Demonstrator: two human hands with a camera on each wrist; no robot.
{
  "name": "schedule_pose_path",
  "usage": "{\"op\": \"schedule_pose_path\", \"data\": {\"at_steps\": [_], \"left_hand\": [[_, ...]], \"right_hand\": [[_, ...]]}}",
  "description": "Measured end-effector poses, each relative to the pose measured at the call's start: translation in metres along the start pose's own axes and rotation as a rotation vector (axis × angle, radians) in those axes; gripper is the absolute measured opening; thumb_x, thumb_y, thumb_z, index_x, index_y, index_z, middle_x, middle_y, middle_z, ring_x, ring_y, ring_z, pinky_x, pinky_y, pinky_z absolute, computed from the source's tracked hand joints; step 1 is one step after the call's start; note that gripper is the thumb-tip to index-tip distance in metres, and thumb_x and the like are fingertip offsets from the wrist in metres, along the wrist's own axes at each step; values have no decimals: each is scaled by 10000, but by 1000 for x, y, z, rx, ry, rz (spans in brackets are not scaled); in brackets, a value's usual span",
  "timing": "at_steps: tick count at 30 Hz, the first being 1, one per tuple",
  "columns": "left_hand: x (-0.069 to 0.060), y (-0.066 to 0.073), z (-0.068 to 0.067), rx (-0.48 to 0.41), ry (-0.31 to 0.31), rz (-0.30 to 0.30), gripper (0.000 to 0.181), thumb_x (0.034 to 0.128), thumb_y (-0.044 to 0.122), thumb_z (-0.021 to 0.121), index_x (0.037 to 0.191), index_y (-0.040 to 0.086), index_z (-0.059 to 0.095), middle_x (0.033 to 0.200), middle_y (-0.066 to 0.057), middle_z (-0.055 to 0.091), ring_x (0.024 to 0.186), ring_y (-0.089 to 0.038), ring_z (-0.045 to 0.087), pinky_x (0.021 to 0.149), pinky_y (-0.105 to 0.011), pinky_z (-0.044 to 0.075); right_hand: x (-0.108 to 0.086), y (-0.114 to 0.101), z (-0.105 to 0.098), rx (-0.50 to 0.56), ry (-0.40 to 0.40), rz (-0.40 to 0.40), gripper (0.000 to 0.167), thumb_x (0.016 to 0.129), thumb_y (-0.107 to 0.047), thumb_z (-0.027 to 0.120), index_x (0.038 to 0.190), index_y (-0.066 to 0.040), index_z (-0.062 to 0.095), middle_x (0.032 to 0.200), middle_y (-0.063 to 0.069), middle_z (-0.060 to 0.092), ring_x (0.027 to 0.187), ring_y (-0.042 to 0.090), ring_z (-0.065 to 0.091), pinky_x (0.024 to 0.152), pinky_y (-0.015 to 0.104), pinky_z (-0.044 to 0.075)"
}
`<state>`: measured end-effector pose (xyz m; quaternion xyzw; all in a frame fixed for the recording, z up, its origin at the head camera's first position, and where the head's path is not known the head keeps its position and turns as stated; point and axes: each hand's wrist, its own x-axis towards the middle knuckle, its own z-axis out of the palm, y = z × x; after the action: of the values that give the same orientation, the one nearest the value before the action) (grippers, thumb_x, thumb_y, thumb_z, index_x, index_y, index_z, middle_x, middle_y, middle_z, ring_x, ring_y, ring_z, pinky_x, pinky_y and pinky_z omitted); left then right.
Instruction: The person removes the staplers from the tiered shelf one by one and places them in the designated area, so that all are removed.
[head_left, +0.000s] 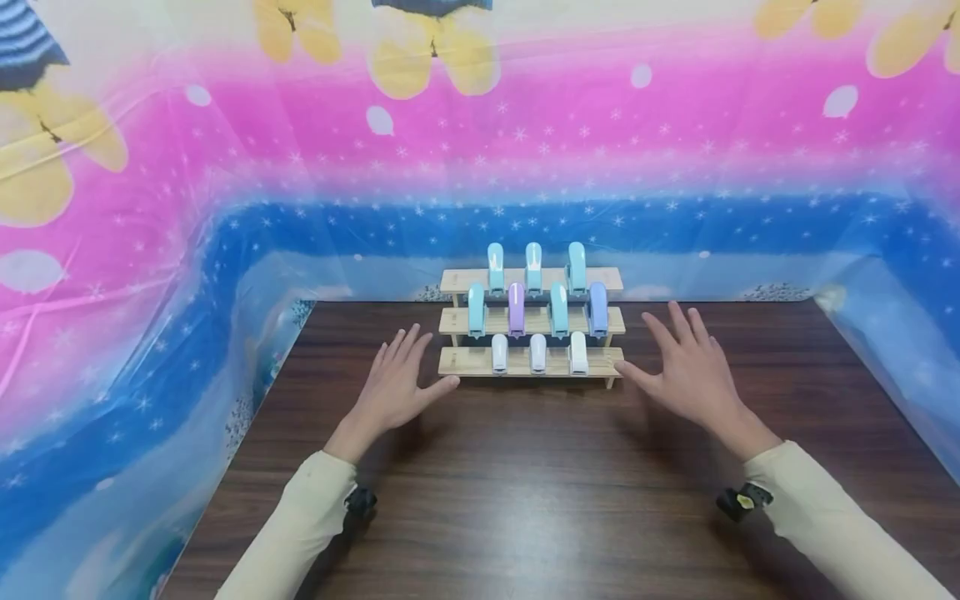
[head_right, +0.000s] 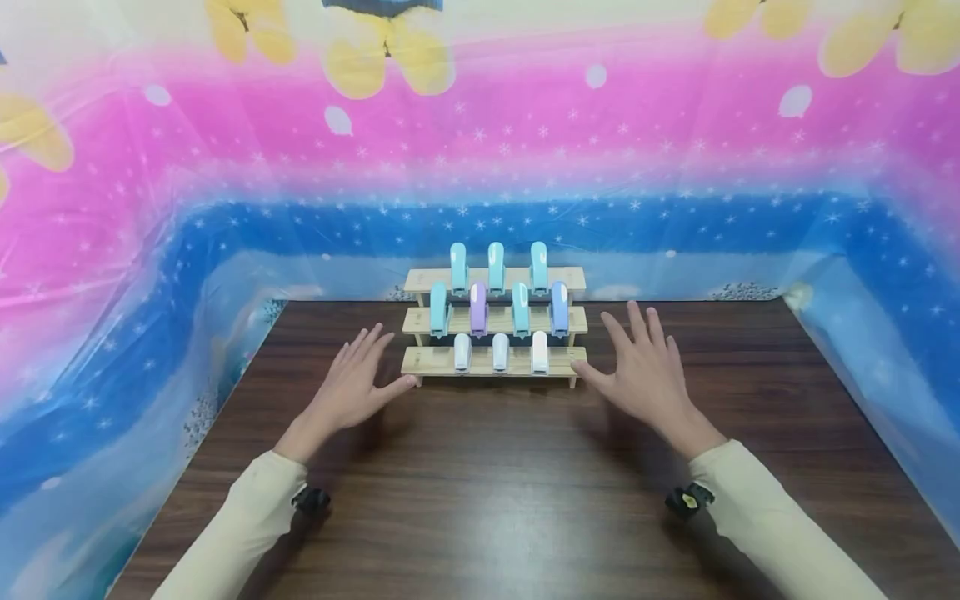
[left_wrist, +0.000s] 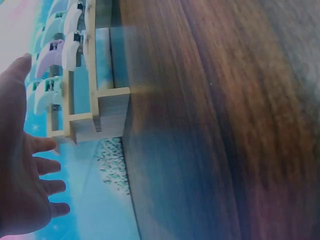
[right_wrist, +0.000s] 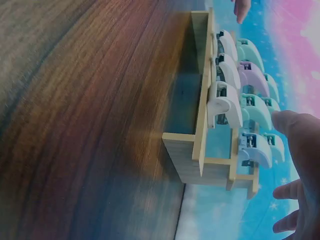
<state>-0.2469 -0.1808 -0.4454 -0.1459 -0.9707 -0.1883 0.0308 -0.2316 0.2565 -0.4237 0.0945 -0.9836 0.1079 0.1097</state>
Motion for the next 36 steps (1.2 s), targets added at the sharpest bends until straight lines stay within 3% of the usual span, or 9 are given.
{"op": "schedule_pose_path", "data": {"at_steps": [9, 17, 24, 29, 33, 36], "left_hand": [[14, -4, 8, -163, -8, -30, 894, 961, 672, 544, 1575, 50, 358, 1666, -183, 257, 1542, -389, 200, 1214, -604, 181], [26, -4, 14, -293, -72, -95, 851, 979, 594, 588, 1579, 43, 342, 1621, -195, 348, 1497, -391, 310, 1176, -601, 286], [35, -5, 21, -325, -124, -106, 785, 998, 526, 603, 1558, 26, 373, 1581, -226, 399, 1462, -398, 371, 1149, -585, 342], [39, -7, 25, -338, -141, -99, 744, 994, 448, 660, 1545, 23, 395, 1563, -226, 426, 1447, -393, 399, 1140, -575, 359], [42, -10, 27, -347, -150, -99, 728, 992, 432, 672, 1542, 38, 404, 1546, -214, 454, 1399, -367, 465, 1109, -565, 398], [42, -12, 29, -353, -157, -99, 715, 995, 433, 667, 1544, 56, 406, 1507, -204, 500, 1220, -320, 588, 1036, -530, 459]], "right_hand": [[27, -4, -4, 62, -7, -45, 979, 919, -773, 499, 1588, -73, 349, 1651, 296, 183, 1532, 476, 128, 1216, 608, 148], [54, -13, -16, 150, 7, -49, 960, 924, -749, 523, 1594, -84, 344, 1638, 278, 247, 1507, 504, 190, 1181, 667, 182], [76, -21, -25, 222, 12, -22, 887, 940, -698, 560, 1580, -109, 386, 1616, 257, 322, 1485, 481, 274, 1167, 680, 198], [92, -22, -24, 287, 63, -55, 726, 946, -617, 628, 1552, -259, 451, 1568, 177, 449, 1459, 428, 367, 1153, 667, 254], [101, -24, -22, 308, 72, -53, 715, 950, -589, 642, 1539, -220, 475, 1546, 154, 486, 1445, 421, 395, 1151, 650, 279], [106, -26, -20, 313, 74, -29, 742, 947, -598, 640, 1523, -154, 494, 1508, 170, 526, 1409, 433, 436, 1130, 646, 316]]}}
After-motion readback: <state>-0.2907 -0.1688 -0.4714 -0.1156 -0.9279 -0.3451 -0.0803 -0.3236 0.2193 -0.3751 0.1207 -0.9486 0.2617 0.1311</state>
